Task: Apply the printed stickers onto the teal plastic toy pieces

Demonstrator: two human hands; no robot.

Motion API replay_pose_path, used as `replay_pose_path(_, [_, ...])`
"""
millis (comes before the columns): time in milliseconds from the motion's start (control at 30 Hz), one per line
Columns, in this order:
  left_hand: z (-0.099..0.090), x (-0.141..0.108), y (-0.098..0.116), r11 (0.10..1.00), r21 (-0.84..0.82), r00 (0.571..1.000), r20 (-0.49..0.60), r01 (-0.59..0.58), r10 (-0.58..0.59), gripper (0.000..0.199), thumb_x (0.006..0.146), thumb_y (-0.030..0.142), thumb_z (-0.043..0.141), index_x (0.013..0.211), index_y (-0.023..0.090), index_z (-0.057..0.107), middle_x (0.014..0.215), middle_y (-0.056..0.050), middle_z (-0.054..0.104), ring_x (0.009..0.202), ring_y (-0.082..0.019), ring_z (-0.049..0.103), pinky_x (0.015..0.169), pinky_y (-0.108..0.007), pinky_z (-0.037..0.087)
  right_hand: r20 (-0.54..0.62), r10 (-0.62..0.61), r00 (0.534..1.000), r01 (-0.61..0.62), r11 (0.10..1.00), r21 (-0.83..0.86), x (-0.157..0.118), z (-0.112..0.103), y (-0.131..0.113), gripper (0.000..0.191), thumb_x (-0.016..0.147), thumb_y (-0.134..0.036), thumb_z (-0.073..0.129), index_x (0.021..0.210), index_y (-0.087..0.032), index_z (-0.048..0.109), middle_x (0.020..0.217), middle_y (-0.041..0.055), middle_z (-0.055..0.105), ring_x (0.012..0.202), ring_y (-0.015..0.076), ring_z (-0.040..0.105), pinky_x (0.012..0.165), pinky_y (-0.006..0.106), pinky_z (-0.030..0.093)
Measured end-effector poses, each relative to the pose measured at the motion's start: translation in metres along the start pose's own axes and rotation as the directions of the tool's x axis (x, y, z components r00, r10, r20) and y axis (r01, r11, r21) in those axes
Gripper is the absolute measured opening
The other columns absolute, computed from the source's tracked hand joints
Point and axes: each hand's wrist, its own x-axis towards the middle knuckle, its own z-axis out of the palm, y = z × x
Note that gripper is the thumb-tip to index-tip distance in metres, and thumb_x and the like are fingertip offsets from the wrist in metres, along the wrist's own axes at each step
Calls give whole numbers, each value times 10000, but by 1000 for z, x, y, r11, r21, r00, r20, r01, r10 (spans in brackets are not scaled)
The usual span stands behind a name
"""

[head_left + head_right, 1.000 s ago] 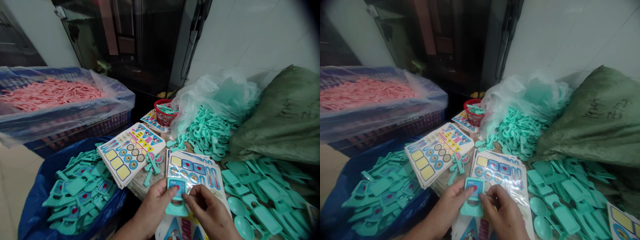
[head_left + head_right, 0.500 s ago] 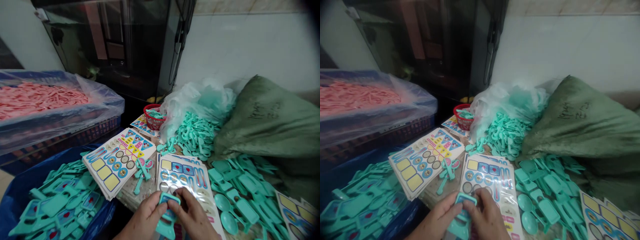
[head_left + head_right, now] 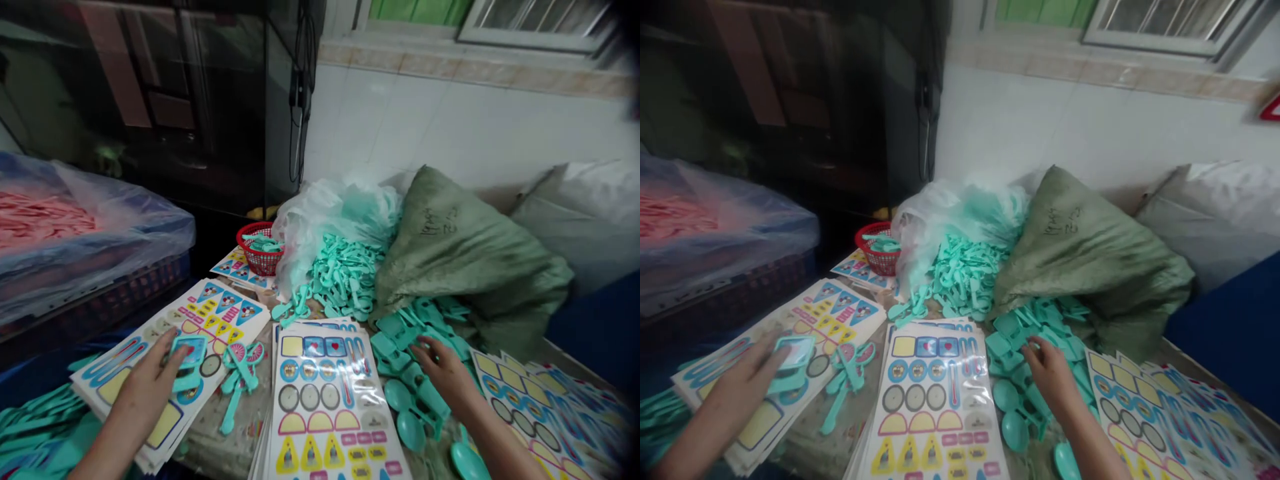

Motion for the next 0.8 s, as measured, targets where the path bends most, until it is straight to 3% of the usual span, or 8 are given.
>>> replay_pose_path(133, [8, 3, -11, 986, 60, 982, -102, -156, 162, 493, 710, 471, 557, 1124, 205, 530, 1405, -117, 441, 1351, -416, 239, 1121, -522, 183, -101, -14, 995, 9, 999, -52, 31, 7, 8, 256, 566, -440, 609, 704, -228, 577, 593, 32, 536, 701, 252, 499, 696, 390, 400])
replay_pose_path(200, [13, -7, -9, 982, 67, 972, -145, -175, 183, 474, 747, 497, 526, 1146, 240, 526, 1406, -97, 444, 1328, -395, 311, 1107, -523, 237, -108, -23, 994, 16, 998, -66, 36, 10, 7, 218, 547, -422, 619, 641, -240, 545, 577, 21, 509, 663, 235, 480, 664, 377, 394])
replay_pose_path(300, [25, -33, 5, 997, -36, 991, -117, -67, 62, 447, 766, 530, 509, 1140, 288, 541, 1306, -19, 548, 1194, -357, 496, 1007, -483, 410, -97, -33, 995, 27, 998, -62, 28, 6, -4, 224, 611, -444, 576, 590, -248, 469, 538, -12, 448, 578, 190, 437, 579, 332, 370])
replay_pose_path(433, [52, -77, 33, 919, -369, 974, 221, 139, -58, 466, 704, 599, 587, 961, 211, 621, 984, -53, 714, 891, -293, 667, 780, -390, 556, -28, -77, 997, 77, 997, 12, -15, 2, -46, 265, 755, -490, 509, 679, -246, 439, 542, -48, 395, 501, 138, 390, 488, 264, 339])
replay_pose_path(533, [75, -106, 54, 770, -494, 798, 601, 405, -34, 617, 668, 617, 639, 1081, 159, 620, 1142, -135, 667, 1017, -296, 635, 852, -401, 536, 142, -132, 981, 121, 989, 87, -67, 20, -86, 219, 781, -461, 539, 790, -242, 527, 570, -24, 522, 494, 144, 486, 466, 240, 381])
replay_pose_path(600, [85, -118, 65, 692, -542, 743, 670, 478, 12, 688, 699, 628, 602, 1210, 168, 561, 1292, -144, 570, 1113, -296, 585, 926, -419, 495, 285, -210, 935, 185, 976, 113, -101, 41, -104, 168, 813, -390, 500, 889, -256, 567, 641, -4, 635, 504, 152, 567, 480, 232, 431])
replay_pose_path(700, [88, -123, 65, 722, -541, 792, 611, 431, -16, 603, 772, 558, 567, 1280, 238, 509, 1369, -85, 505, 1228, -290, 487, 995, -424, 433, 463, -342, 818, 299, 940, 165, -134, 71, -116, 222, 755, -247, 529, 962, -273, 603, 829, 17, 713, 704, 190, 675, 600, 242, 504])
replay_pose_path(800, [84, -118, 47, 769, -511, 850, 521, 383, -76, 455, 724, 464, 651, 1126, 250, 636, 1249, -79, 607, 1256, -325, 444, 1036, -456, 377, 600, -357, 716, 209, 930, 304, -135, 81, -121, 230, 728, -259, 589, 953, -269, 634, 883, 11, 723, 785, 197, 679, 655, 237, 519])
